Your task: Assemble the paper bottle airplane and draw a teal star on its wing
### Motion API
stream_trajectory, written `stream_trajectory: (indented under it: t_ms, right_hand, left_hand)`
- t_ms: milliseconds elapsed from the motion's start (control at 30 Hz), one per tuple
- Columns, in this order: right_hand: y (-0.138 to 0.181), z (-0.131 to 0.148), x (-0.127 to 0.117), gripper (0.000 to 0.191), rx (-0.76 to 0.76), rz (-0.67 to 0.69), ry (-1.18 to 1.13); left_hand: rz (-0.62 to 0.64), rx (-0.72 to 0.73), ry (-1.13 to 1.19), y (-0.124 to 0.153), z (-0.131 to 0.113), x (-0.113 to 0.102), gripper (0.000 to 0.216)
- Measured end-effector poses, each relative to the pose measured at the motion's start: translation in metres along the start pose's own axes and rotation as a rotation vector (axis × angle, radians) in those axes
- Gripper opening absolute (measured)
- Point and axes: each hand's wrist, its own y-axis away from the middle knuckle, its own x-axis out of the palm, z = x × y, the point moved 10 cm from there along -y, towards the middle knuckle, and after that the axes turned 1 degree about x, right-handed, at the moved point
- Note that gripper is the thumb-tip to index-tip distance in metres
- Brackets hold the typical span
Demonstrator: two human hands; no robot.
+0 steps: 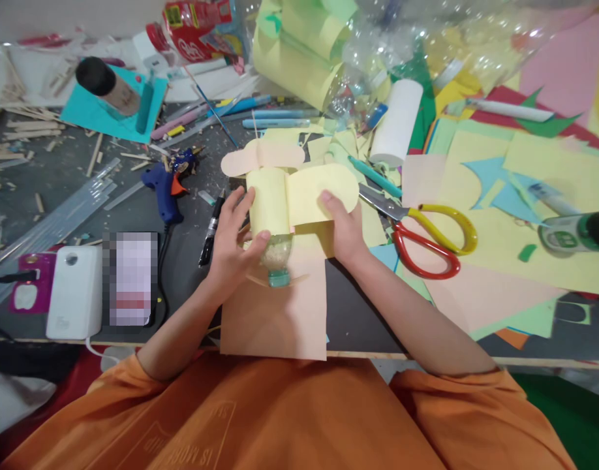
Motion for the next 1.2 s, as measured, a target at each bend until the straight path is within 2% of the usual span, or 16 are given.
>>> stream_trajectory:
  t_ms: [100,133,200,267,333,500,567,900,1100,1200]
  right_hand:
    - [-0.001,0.051,-0.028,0.041,-0.407,-0.218,0.289]
    - [0.002,0.064,-0.027,0.042,-0.505,-0.222,0.438]
    - [0.013,0.088,-0.012,0.034,-0.739,-0.164,0.659]
    - [0.032,0.1,0.011,0.028,-0.963,-0.033,0.783]
    - [0.044,0.1,0.027,0.03,-1.055,0.072,0.855]
    - [0.037,0.069,0.042,0.036,-0.802,0.325,0.917]
    - [0.036,0.064,0.042,0.041,-0.757,0.369,0.899]
    - [0.036,0.061,0.047,0.034,-0.663,0.404,0.778]
    - [0.037,0.064,0.047,0.032,-0.688,0.394,0.698]
    - [0.036,0.062,0.047,0.031,-0.654,0.387,0.707]
  left_hand:
    - [-0.024,0.027,-0.03,0.0,-0.003,-0.003,0.066]
    - [-0.028,0.037,-0.036,0.0,-0.004,-0.003,0.065]
    - [-0.028,0.062,-0.039,0.001,-0.008,-0.002,0.063]
    - [-0.027,0.102,-0.049,0.002,-0.012,-0.001,0.058]
    - [-0.031,0.14,-0.067,0.003,-0.016,-0.001,0.053]
    - [-0.022,0.121,-0.064,0.002,-0.015,-0.003,0.054]
    - [-0.011,0.107,-0.049,0.001,-0.014,-0.003,0.056]
    - [-0.002,0.084,-0.003,0.002,-0.015,-0.003,0.058]
    - [0.007,0.084,0.009,0.001,-0.016,-0.003,0.058]
    - [0.015,0.061,0.031,0.001,-0.015,-0.003,0.058]
